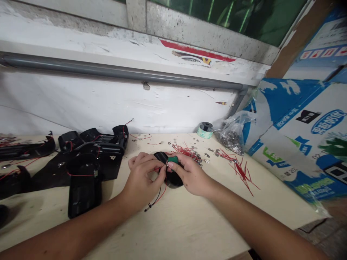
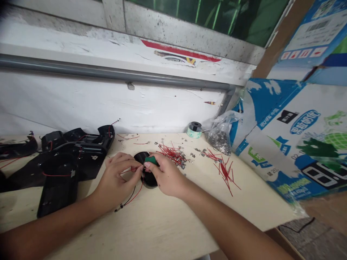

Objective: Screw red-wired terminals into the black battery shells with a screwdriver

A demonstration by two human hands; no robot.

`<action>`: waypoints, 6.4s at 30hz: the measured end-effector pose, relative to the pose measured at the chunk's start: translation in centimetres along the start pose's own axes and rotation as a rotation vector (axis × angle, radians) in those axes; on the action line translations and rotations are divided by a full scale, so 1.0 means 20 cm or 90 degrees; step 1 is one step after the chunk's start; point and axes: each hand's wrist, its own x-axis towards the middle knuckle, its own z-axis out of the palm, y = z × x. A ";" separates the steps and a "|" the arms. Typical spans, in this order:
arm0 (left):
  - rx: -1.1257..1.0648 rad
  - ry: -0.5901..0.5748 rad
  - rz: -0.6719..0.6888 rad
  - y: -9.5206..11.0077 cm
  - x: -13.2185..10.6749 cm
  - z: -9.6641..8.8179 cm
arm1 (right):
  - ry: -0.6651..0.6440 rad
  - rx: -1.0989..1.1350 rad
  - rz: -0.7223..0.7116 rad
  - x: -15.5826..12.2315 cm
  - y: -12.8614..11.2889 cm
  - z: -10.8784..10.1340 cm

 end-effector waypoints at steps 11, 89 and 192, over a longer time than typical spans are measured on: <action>0.004 -0.002 0.014 0.01 0.00 0.00 | 0.024 0.021 0.006 0.00 0.00 0.01; -0.350 -0.063 -0.244 -0.04 0.00 0.05 | 0.122 -0.166 0.061 0.02 0.02 -0.01; -0.886 0.113 -0.611 -0.01 0.14 0.03 | -0.014 -0.247 -0.041 -0.04 -0.08 -0.04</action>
